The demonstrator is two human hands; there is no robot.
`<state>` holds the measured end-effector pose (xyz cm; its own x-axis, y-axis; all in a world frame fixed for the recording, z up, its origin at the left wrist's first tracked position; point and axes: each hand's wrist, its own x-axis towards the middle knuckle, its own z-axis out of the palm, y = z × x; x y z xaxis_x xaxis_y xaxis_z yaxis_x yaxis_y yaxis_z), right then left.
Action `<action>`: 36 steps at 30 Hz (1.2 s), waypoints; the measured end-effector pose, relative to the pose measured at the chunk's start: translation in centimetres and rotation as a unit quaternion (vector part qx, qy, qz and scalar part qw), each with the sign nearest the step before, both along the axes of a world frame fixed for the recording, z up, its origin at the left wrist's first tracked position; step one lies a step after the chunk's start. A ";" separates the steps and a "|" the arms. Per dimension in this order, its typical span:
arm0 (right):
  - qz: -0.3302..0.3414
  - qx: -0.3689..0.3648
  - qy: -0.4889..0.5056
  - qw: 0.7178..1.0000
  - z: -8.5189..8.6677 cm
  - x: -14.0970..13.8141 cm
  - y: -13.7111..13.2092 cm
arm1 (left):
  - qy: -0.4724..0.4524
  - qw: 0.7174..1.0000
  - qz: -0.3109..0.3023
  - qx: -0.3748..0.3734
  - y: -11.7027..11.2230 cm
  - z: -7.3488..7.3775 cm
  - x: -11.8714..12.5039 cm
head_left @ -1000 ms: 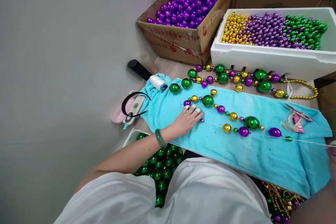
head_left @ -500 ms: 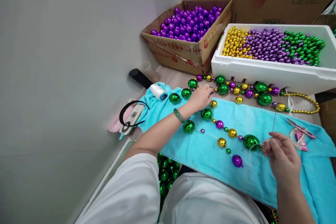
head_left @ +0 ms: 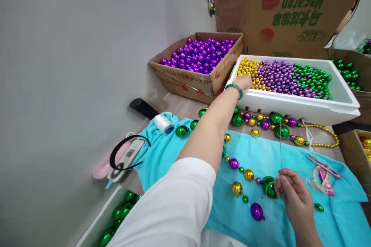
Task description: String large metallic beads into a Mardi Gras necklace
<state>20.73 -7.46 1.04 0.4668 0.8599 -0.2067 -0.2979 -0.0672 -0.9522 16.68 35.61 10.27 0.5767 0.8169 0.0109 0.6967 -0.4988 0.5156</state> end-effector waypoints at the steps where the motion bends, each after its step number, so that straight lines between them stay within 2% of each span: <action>1: -0.001 0.000 -0.002 1.000 0.0 0.0 0.0 | 0.017 1.000 0.000 -0.012 0.5 -0.3 0.8; 5: -0.009 -0.004 -0.007 1.000 -0.1 0.1 -0.1 | 0.075 0.997 0.009 -0.030 1.4 -1.1 2.9; 8: -0.004 -0.005 -0.011 1.000 -0.1 0.3 -0.2 | 0.081 0.995 -0.010 -0.057 1.0 -1.2 2.8; 11: 0.004 0.000 -0.019 1.000 0.0 0.4 -0.1 | 0.022 0.996 0.000 -0.085 0.4 -0.7 1.8; 14: 0.004 -0.003 -0.031 1.000 0.3 0.3 -0.2 | -0.039 0.997 0.059 -0.041 -0.6 0.5 0.9; 16: 0.003 -0.004 -0.043 0.999 0.6 0.1 -0.3 | -0.124 0.989 0.084 -0.016 -2.5 1.6 0.3; 17: 0.001 -0.004 -0.050 0.999 0.8 0.0 -0.5 | -0.188 0.977 0.091 -0.028 -4.0 2.1 -0.1; 19: -0.007 -0.005 -0.064 0.998 1.2 -0.4 -0.7 | -0.326 0.932 0.083 -0.132 -7.9 2.7 -1.4; 21: -0.014 -0.004 -0.075 0.997 1.6 -0.8 -0.8 | -0.424 0.855 0.061 -0.293 -12.5 2.6 -3.2; 23: -0.015 0.000 -0.086 0.996 1.9 -1.2 -0.9 | -0.481 0.772 0.062 -0.411 -16.8 1.9 -5.4; 25: -0.013 0.003 -0.099 0.995 2.2 -1.7 -1.0 | -0.519 0.702 0.070 -0.483 -20.0 1.0 -7.4; 28: 0.002 -0.009 -0.122 0.993 2.4 -2.3 -1.3 | -0.566 0.620 0.093 -0.535 -22.9 -0.1 -9.6; 31: 0.014 -0.022 -0.133 0.991 2.4 -2.9 -1.6 | -0.598 0.571 0.113 -0.552 -24.3 -0.7 -11.1; 33: 0.014 -0.022 -0.133 0.991 2.4 -3.3 -1.9 | -0.607 0.562 0.116 -0.550 -25.0 -0.9 -11.8; 36: 0.015 -0.014 -0.129 0.991 2.5 -3.7 -2.1 | -0.611 0.567 0.115 -0.541 -25.7 -1.3 -12.5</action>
